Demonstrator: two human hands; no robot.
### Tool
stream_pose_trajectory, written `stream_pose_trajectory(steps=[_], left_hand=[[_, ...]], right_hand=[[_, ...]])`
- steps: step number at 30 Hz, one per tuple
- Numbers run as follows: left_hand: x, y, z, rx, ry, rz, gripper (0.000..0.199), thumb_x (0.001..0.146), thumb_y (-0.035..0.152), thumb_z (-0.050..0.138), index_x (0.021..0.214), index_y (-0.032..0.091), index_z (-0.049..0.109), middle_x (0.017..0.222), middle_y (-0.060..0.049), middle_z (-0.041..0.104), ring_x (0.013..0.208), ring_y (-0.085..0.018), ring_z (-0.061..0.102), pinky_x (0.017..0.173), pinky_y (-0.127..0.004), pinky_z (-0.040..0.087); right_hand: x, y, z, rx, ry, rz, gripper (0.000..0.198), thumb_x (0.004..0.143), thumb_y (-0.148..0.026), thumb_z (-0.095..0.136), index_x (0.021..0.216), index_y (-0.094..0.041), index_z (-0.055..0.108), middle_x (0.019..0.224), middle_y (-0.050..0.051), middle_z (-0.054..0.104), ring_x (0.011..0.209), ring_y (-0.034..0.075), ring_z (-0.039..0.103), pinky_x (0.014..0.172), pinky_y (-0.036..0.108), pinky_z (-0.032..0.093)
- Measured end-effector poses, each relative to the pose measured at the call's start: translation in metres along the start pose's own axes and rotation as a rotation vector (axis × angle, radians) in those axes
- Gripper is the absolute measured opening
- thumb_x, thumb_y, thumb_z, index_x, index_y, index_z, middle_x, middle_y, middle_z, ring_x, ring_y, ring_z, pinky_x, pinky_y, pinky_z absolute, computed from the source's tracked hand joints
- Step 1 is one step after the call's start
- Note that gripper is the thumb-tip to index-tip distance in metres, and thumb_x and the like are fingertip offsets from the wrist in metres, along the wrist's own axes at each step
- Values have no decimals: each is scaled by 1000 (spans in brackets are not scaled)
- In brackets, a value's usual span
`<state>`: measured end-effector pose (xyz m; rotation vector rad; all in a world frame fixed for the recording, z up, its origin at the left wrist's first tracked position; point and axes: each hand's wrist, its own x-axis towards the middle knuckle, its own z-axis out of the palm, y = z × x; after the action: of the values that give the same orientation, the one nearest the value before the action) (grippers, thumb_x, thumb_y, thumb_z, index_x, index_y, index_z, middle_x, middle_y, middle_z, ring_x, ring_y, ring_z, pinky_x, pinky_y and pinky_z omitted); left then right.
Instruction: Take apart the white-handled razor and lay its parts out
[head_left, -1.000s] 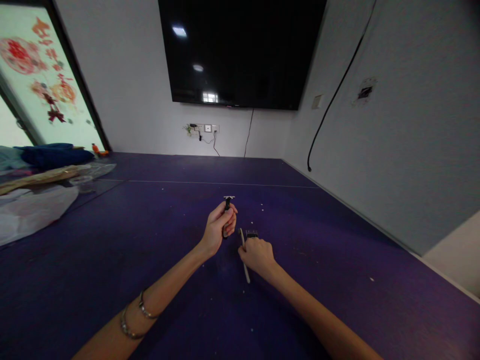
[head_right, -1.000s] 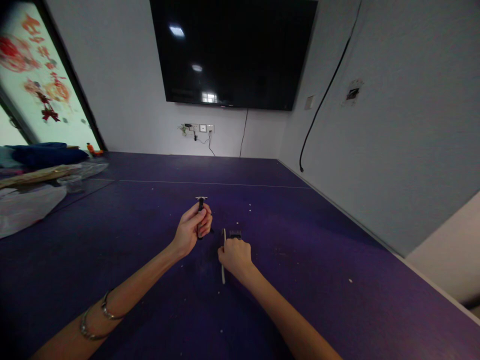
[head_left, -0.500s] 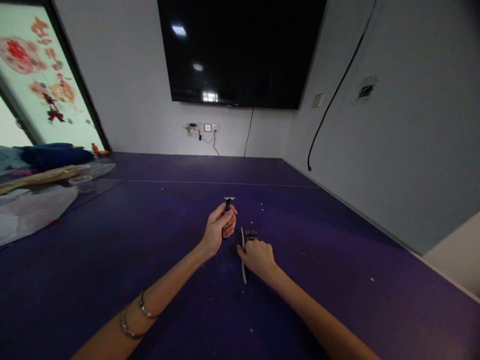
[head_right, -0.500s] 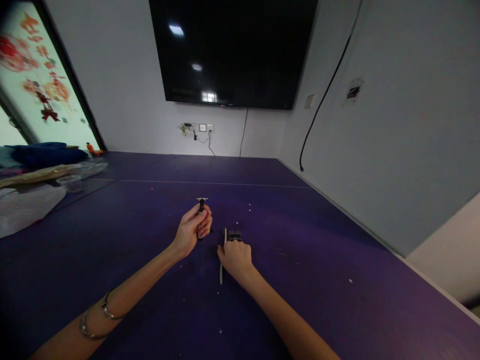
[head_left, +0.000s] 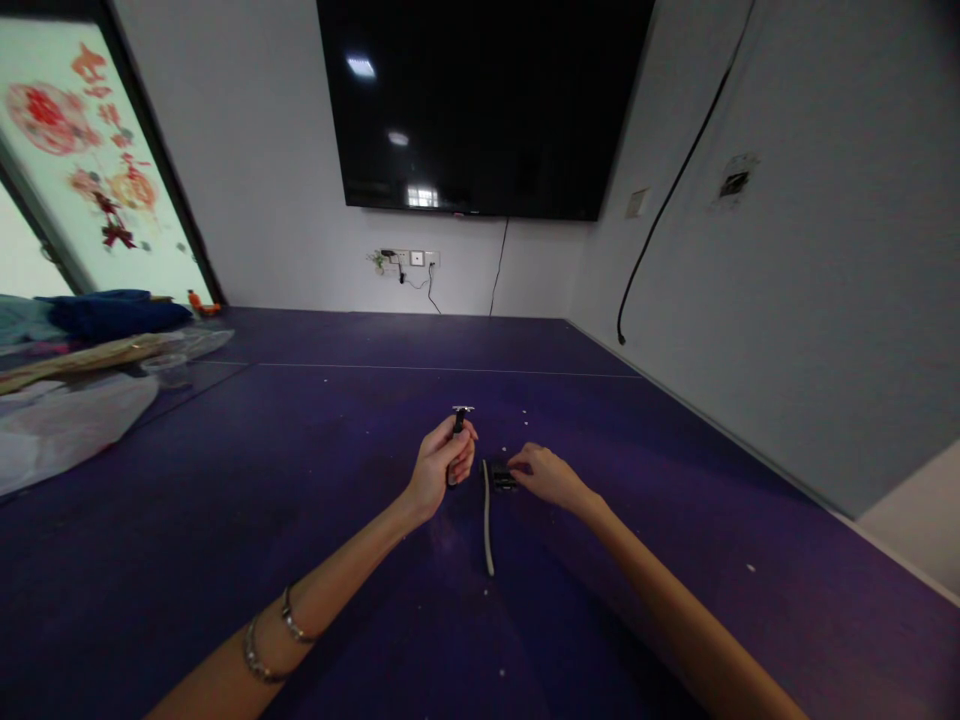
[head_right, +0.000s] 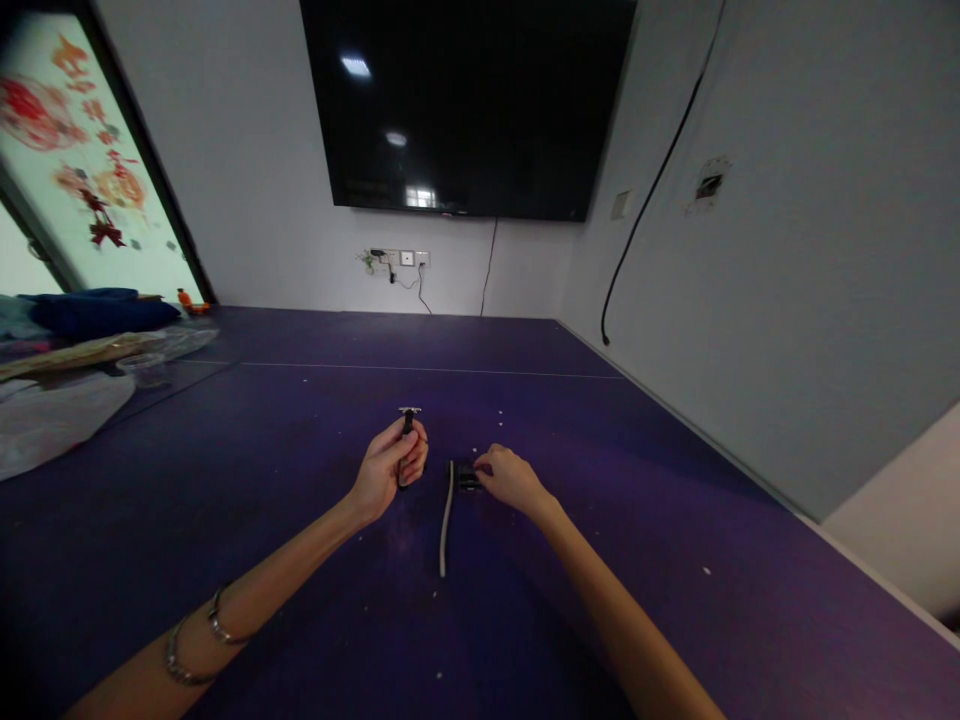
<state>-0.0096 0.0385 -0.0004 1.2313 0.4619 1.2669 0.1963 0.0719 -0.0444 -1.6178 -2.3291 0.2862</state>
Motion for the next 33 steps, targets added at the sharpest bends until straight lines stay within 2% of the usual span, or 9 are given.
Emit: stream_pose_trajectory(steps=[6,13,17,33], left_hand=[[1,-4,-2,-5,-8,4,14,83,30,54,80,16,50,53,8,30,41,-4,27,38,-15,23],[1,-6,-3,-3,-5,-5,13,83,29,53,80,16,50,53,8,30,41,-4,26,37,-15,23],[1,-7,-4,-7,-1,-12,14,83,30,54,80,16,50,53,8,30,40,-4,26,37,-15,23],[1,-7,-4,-22,13,-11,14,82,29,55,78,16,50,52,8,29,39,-3,26,37,-15,23]], right_hand=[[0,2,7,44,-7,-31,25,82,-25,51,98,-21,70,101,6,62,92,16,59,81,24,42],[-4,-3,10,25,2,-36,28,83,-30,50,103,-21,68,102,7,60,91,16,58,81,25,42],[-6,-4,12,28,31,-69,27,83,-28,49,101,-22,68,101,6,59,89,16,58,79,25,43],[-6,-8,15,-21,66,-18,19,81,-26,52,91,-23,68,97,3,58,81,15,59,67,24,42]])
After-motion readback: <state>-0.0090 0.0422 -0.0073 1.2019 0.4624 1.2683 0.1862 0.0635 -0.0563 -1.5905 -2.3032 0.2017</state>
